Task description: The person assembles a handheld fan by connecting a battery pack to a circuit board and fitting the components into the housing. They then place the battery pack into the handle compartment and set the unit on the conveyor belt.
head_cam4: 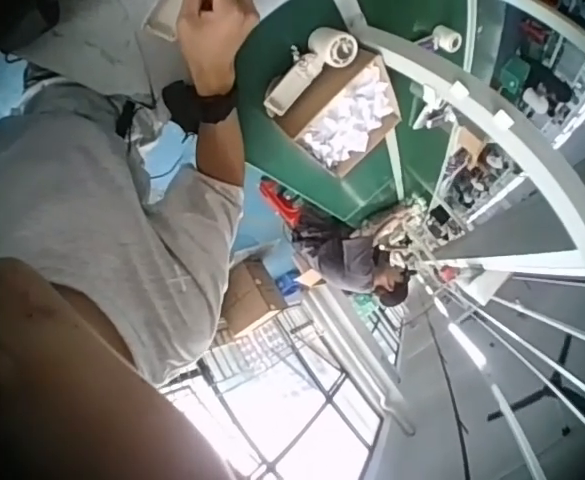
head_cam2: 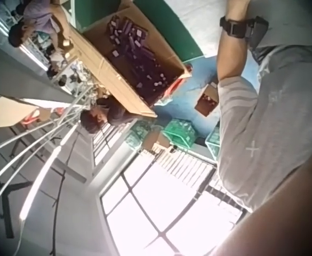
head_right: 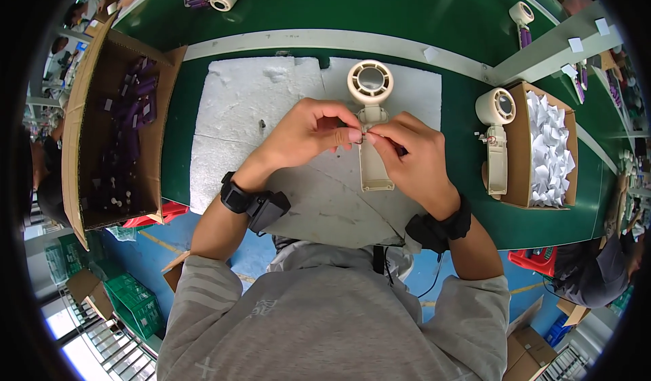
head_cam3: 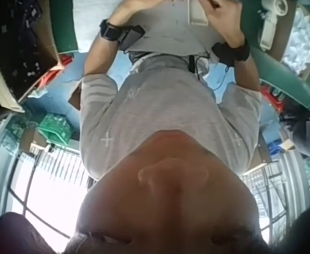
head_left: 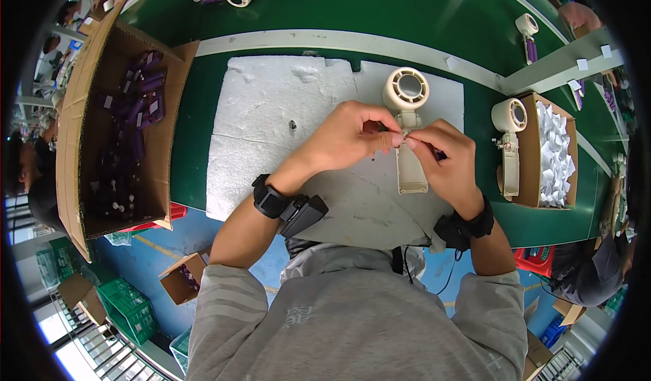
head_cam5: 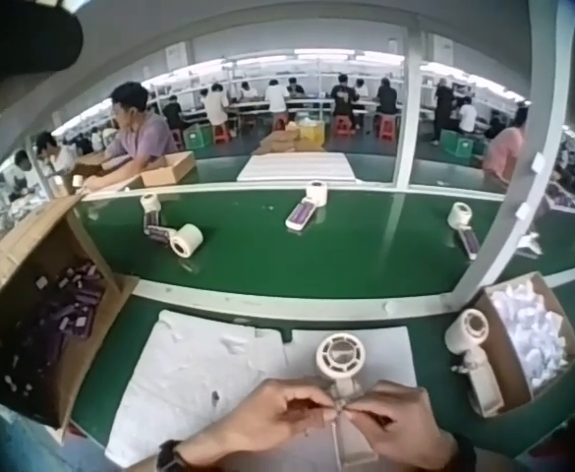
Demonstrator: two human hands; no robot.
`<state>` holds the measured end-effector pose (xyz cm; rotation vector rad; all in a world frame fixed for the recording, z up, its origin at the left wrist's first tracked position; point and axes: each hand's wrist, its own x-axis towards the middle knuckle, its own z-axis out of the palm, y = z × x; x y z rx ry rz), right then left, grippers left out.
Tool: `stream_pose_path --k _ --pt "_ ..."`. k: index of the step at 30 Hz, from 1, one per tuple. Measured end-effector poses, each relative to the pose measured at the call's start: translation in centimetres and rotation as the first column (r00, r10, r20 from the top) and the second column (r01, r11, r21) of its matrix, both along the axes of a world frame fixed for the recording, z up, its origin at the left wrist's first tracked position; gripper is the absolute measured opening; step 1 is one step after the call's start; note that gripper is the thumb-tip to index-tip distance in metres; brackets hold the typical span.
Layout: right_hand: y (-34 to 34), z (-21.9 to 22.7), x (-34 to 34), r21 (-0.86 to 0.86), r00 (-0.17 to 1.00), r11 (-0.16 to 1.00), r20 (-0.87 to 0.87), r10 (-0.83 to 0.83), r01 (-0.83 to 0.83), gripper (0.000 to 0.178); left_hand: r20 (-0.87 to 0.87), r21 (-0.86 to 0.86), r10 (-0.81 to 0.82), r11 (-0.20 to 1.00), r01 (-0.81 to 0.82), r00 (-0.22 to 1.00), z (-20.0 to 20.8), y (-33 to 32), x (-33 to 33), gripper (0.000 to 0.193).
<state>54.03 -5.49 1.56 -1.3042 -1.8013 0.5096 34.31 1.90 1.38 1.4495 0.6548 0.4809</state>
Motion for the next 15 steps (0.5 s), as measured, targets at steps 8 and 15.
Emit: stream_pose_path --k 8,15 --pt "0.4 -0.1 0.4 -0.099 0.996 0.992 -0.049 0.076 -0.080 0.007 0.116 -0.011 0.004 1.000 -0.003 0.993 -0.4 0.4 -0.3 0.025" --pt "0.4 0.0 0.3 -0.153 0.996 0.985 -0.051 0.078 -0.085 0.006 0.051 -0.051 -0.003 0.999 0.006 0.999 0.6 0.4 -0.5 0.033"
